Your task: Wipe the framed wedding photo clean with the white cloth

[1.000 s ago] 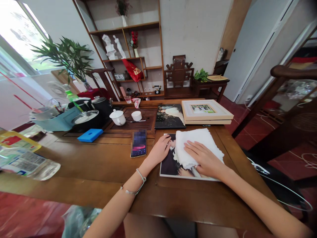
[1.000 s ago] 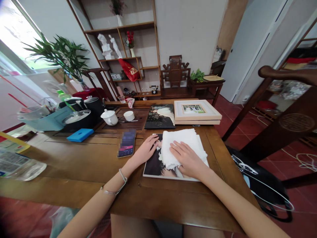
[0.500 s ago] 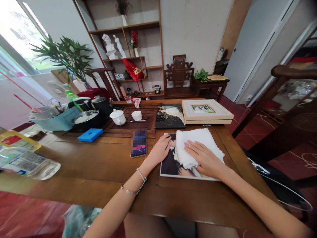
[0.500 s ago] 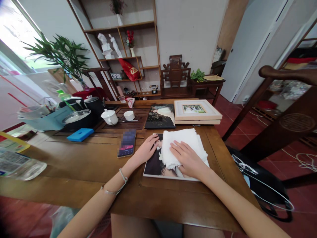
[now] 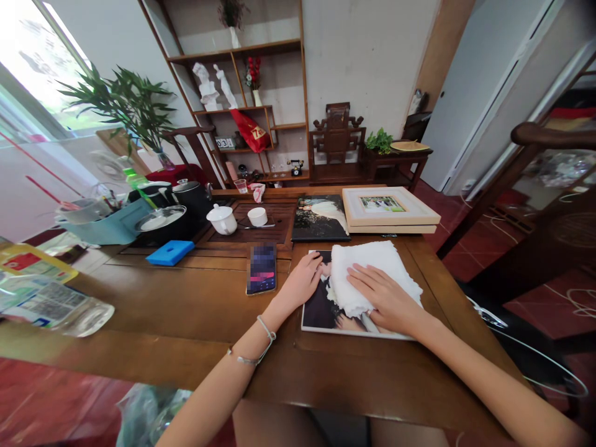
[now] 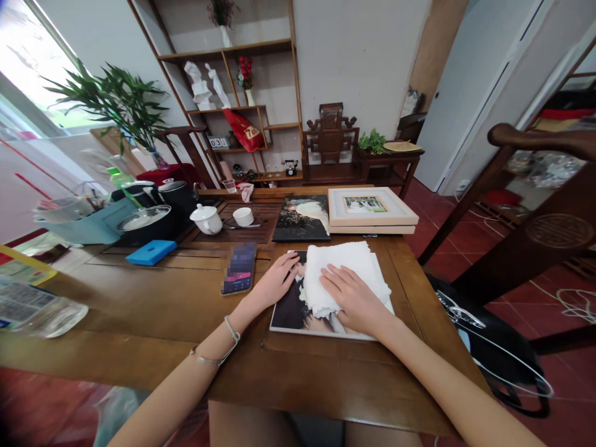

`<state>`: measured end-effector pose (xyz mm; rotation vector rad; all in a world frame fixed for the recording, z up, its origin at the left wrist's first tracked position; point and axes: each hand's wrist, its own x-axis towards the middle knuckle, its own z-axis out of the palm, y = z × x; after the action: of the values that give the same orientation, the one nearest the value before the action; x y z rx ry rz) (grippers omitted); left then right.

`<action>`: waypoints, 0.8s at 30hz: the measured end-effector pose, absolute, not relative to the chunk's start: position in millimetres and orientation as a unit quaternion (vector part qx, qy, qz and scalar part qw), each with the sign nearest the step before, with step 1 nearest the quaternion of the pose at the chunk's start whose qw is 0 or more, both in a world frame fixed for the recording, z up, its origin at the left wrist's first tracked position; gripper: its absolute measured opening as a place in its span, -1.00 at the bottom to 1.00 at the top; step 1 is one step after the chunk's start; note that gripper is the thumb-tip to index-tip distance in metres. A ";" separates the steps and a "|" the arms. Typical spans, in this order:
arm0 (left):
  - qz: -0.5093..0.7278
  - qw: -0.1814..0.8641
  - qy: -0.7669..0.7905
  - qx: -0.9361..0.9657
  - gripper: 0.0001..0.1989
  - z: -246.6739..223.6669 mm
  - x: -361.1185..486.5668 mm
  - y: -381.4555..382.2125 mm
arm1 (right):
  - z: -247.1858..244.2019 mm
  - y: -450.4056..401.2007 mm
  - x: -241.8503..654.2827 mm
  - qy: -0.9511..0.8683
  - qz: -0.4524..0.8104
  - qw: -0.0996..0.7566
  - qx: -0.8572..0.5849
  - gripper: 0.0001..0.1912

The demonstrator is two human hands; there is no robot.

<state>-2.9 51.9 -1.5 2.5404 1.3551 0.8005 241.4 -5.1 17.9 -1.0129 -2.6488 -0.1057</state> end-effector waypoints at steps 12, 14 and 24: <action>0.270 0.078 0.450 0.848 -0.63 -3.0 -3.4 52.4 | 18.0 -5.1 241.4 -0.923 -0.035 0.150 -0.354 -0.24; 0.273 0.077 0.449 0.847 -0.63 -4.1 -3.6 52.8 | 18.3 -5.4 241.2 -0.922 -0.034 0.153 -0.353 -0.24; 0.267 0.079 0.450 0.849 -0.63 -1.7 -3.1 51.7 | 18.3 -5.2 241.4 -0.924 -0.040 0.149 -0.351 -0.24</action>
<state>-3.1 51.7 -1.7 2.5403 1.3455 0.7979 241.4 -5.2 18.3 -1.0101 -2.6554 -0.1157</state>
